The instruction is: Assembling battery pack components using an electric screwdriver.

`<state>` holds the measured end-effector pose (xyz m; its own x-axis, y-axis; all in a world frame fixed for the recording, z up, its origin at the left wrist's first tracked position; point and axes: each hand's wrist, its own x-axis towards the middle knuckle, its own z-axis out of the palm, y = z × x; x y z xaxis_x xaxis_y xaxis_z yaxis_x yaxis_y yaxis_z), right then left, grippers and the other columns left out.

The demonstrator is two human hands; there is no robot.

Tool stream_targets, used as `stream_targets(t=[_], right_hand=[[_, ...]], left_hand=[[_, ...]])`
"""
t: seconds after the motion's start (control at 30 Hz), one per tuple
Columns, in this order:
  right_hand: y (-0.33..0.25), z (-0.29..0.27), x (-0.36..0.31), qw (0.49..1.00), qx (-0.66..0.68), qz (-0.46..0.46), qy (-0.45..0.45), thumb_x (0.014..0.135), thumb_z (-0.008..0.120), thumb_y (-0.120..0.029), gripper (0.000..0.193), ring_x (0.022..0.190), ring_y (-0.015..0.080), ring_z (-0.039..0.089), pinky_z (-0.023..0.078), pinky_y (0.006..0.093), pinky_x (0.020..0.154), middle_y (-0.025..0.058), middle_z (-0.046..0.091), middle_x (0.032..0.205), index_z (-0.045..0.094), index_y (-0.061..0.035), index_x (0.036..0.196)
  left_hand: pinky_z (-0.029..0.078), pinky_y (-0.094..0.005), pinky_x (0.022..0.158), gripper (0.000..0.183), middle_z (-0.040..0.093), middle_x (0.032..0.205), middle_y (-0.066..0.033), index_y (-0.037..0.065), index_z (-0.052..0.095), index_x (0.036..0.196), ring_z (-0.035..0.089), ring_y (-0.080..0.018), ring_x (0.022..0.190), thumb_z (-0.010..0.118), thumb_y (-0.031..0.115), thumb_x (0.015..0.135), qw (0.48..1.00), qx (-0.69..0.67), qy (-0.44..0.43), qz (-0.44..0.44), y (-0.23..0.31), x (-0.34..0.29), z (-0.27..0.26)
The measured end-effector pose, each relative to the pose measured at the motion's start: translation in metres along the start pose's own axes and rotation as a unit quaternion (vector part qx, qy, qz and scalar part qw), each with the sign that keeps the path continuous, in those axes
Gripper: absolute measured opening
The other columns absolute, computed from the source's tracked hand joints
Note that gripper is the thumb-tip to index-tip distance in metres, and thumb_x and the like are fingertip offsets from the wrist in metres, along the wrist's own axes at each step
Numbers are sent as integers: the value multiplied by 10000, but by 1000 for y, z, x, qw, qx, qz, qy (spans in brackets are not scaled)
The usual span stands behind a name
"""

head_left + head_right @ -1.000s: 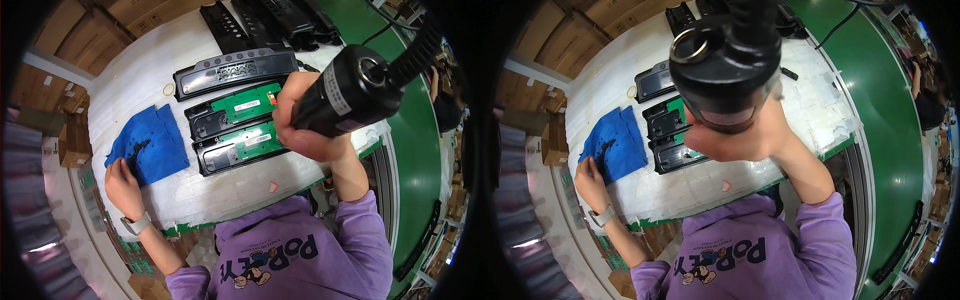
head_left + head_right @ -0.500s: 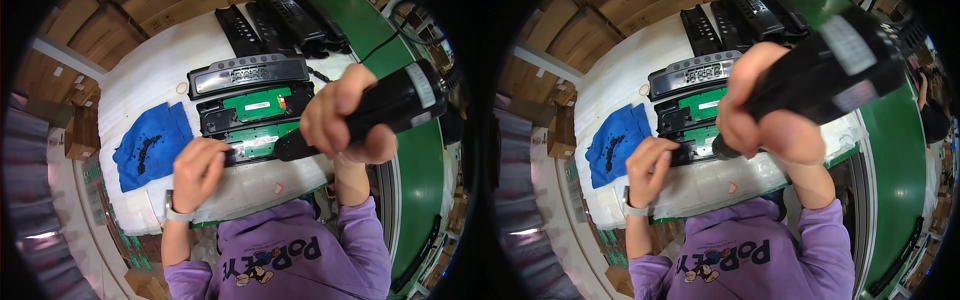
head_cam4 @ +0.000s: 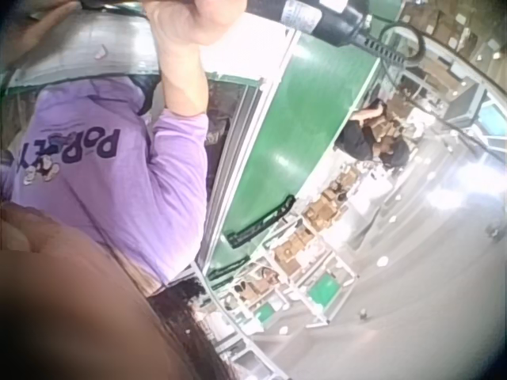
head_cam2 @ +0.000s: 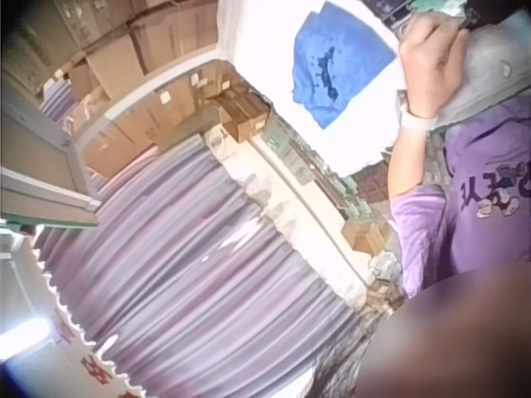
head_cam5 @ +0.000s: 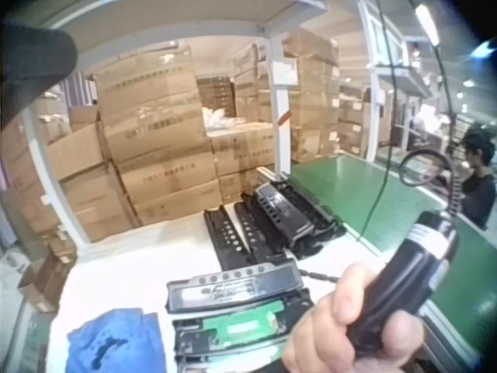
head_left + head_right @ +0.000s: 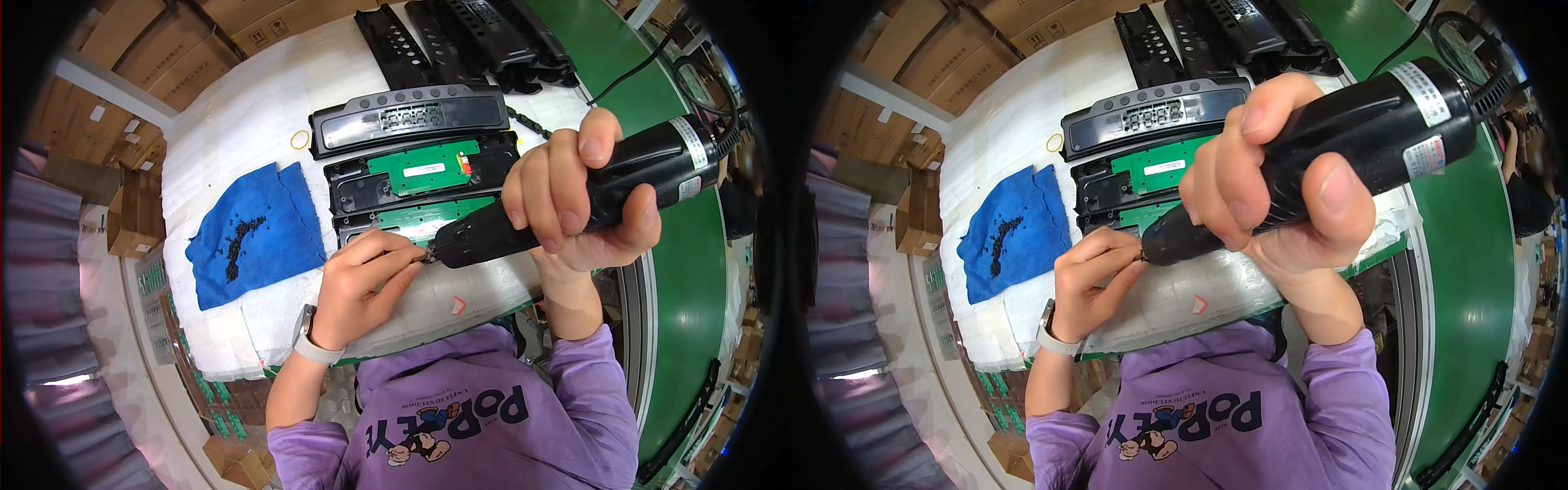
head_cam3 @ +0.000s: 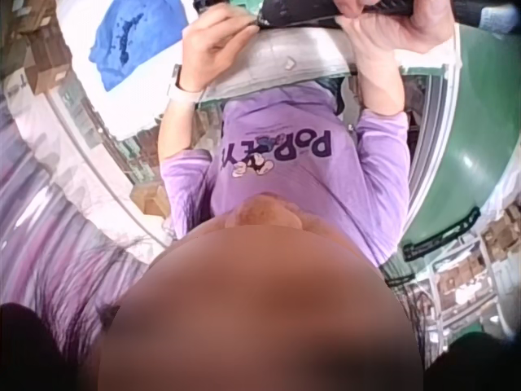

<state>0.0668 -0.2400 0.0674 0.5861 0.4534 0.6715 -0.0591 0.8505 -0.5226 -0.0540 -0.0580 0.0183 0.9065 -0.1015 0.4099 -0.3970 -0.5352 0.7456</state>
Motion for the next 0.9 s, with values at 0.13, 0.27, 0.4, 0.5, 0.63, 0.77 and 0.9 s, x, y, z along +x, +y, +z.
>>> stream_targets(t=[0.13,0.27,0.4,0.5,0.63,0.77,0.9], right_hand=[[2,3,-2,1000,-10,12,6,867,547,-378,383,451,97,484,447,278,545,-7,493,624,454,-48,1037],[8,10,-4,997,-21,29,62,869,517,-342,355,422,119,428,387,285,487,27,466,596,443,-38,1036],[11,12,-4,995,-19,15,92,876,490,-288,317,412,136,402,347,289,436,56,446,575,434,-24,1042],[7,12,-5,995,-32,27,87,862,515,-363,372,424,104,419,394,289,514,8,473,608,442,-35,1022],[5,11,-4,995,-46,25,91,859,518,-366,378,423,104,418,395,288,515,7,473,607,442,-33,1021],[8,8,-6,997,-31,8,77,875,499,-302,327,424,137,412,352,287,455,52,448,582,433,-31,1047],[9,10,-6,998,-30,8,63,873,513,-300,326,435,138,418,351,285,457,52,452,585,430,-38,1050]], left_hand=[[487,-292,618,155,625,821,-90,-3,670,862,609,-225,724,678,-25,709,1000,-4,3,-5,-1,-1,2],[485,-297,619,142,625,799,-90,-8,665,836,606,-229,714,687,-27,697,1000,-11,12,-6,-4,-4,7],[472,-304,599,131,624,761,-84,-8,663,808,593,-228,680,698,-26,683,1000,10,9,13,-5,0,5],[464,-286,601,152,627,744,-96,-24,673,807,584,-214,667,701,-50,660,1000,1,15,1,-4,-1,4],[466,-282,597,143,631,739,-95,-22,673,796,585,-210,664,707,-45,660,1000,-1,21,-12,-5,-2,5],[465,-276,585,132,631,730,-94,-22,671,784,585,-204,651,711,-42,659,999,3,26,-25,-5,-2,6],[461,-274,576,130,627,724,-96,-27,662,771,582,-207,644,711,-44,652,999,10,27,-31,-4,-2,5]])
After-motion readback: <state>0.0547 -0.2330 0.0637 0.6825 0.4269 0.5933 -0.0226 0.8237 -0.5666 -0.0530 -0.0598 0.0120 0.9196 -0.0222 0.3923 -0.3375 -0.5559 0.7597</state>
